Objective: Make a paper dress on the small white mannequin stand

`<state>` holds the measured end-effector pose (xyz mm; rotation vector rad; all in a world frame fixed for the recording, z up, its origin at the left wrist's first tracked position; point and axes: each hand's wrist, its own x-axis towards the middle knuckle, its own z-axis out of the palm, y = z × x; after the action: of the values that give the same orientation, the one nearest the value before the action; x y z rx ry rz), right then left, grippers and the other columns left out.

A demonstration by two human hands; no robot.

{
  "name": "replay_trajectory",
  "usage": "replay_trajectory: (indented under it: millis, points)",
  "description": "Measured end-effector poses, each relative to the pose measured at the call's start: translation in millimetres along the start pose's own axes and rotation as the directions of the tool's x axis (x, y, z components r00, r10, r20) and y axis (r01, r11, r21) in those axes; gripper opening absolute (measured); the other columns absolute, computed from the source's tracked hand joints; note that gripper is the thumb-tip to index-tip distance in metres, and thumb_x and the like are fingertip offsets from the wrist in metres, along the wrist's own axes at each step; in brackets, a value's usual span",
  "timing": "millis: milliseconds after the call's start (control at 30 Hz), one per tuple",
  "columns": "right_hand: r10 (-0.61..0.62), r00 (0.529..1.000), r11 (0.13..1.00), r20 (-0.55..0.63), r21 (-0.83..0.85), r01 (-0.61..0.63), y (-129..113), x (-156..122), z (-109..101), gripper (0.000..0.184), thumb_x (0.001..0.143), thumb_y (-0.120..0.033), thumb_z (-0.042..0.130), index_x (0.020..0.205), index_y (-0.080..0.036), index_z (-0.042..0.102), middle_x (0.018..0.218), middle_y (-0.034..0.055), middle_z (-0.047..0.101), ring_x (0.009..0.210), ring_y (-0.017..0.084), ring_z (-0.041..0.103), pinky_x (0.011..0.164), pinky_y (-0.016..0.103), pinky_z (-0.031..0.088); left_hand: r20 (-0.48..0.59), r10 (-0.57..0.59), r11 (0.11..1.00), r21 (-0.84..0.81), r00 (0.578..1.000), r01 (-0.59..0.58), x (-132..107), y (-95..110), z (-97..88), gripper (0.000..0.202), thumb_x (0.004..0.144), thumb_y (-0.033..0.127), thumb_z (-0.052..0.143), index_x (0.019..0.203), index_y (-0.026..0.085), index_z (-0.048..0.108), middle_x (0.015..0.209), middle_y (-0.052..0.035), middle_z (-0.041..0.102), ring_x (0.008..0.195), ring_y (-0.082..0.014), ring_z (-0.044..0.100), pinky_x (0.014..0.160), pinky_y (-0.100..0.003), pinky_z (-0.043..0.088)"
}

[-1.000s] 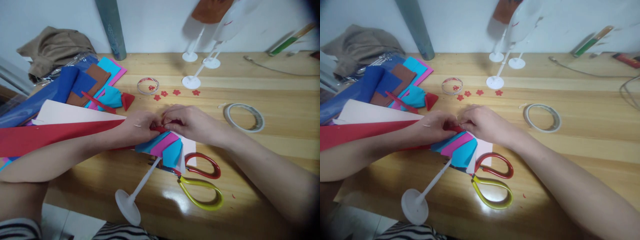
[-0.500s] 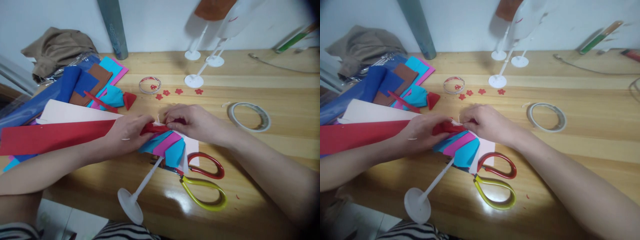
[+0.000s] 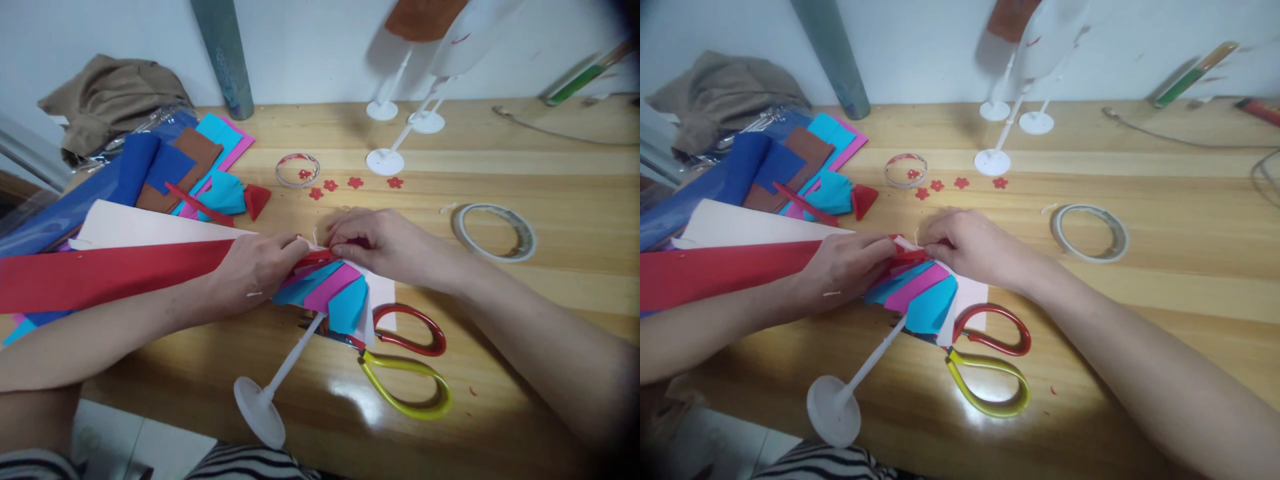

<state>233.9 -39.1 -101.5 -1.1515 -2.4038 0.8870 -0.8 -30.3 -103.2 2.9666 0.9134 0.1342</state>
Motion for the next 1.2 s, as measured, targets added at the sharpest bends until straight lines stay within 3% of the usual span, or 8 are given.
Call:
replay_trajectory:
  millis: [300,500,600,700,800,967,1200]
  points:
    - [-0.010,1.000,0.999,-0.002,-0.044,0.010,1,2,1,0.027,0.091,-0.014,0.045,0.066,-0.020,0.055,0.089,0.0102,0.070,0.086,0.021,0.062,0.079,0.034,0.047,-0.057,0.079,0.996,0.033,0.995,-0.078,-2,0,-0.7,0.029,0.097,0.012,0.036,0.099,0.019,0.064,0.077,-0.0025,0.067,0.060,-0.0142,0.054,0.050,-0.027,0.026]
    - [-0.005,1.000,0.998,0.009,-0.060,0.006,-2,1,1,0.027,0.091,-0.012,0.043,0.066,-0.020,0.052,0.088,0.0120,0.069,0.085,0.022,0.060,0.081,0.036,0.047,0.000,0.150,0.978,0.145,0.989,-0.148,-6,-2,-3.4,0.023,0.094,0.009,0.044,0.092,0.018,0.065,0.095,-0.0054,0.075,0.076,-0.0151,0.065,0.055,-0.024,0.037]
    - [0.002,1.000,0.999,0.007,-0.052,-0.002,-2,1,1,0.026,0.091,-0.013,0.044,0.068,-0.019,0.053,0.089,0.0124,0.070,0.085,0.022,0.061,0.080,0.036,0.047,-0.053,0.037,0.999,0.006,0.998,-0.036,-5,-4,-6.2,0.025,0.090,0.008,0.045,0.088,0.017,0.067,0.093,-0.0056,0.075,0.077,-0.0155,0.067,0.059,-0.023,0.042]
    - [0.008,1.000,0.998,0.002,-0.064,-0.008,-2,0,1,0.026,0.092,-0.015,0.045,0.069,-0.019,0.056,0.089,0.0131,0.070,0.084,0.023,0.061,0.078,0.036,0.047,-0.117,-0.116,0.964,-0.251,0.986,0.084,5,-3,-11.0,0.023,0.086,0.008,0.050,0.090,0.016,0.071,0.087,-0.0045,0.075,0.075,-0.0152,0.067,0.063,-0.024,0.044]
    - [0.011,1.000,0.996,0.001,-0.089,-0.011,-1,0,1,0.027,0.093,-0.016,0.044,0.071,-0.018,0.060,0.091,0.0138,0.071,0.085,0.023,0.062,0.078,0.036,0.048,-0.006,-0.211,0.880,-0.438,0.978,0.187,20,1,-14.6,0.015,0.089,0.022,0.060,0.090,0.016,0.074,0.080,-0.0025,0.075,0.067,-0.0134,0.063,0.061,-0.024,0.042]
    - [-0.016,1.000,0.997,-0.010,-0.076,0.015,2,0,1,0.026,0.093,-0.017,0.046,0.074,-0.018,0.063,0.092,0.0135,0.072,0.087,0.023,0.064,0.079,0.037,0.050,0.194,-0.160,0.816,-0.526,0.968,0.240,38,0,-9.3,0.017,0.087,0.031,0.067,0.089,0.016,0.076,0.083,-0.0026,0.075,0.073,-0.0156,0.065,0.064,-0.026,0.043]
    - [-0.048,0.999,0.998,0.001,-0.045,0.048,3,-2,-1,0.026,0.095,-0.020,0.045,0.076,-0.019,0.062,0.090,0.0120,0.070,0.085,0.022,0.063,0.078,0.034,0.049,0.242,-0.102,0.736,-0.634,0.965,0.237,40,-9,2.4,0.019,0.087,0.030,0.064,0.082,0.015,0.075,0.073,-0.0003,0.071,0.067,-0.0134,0.059,0.060,-0.024,0.040]
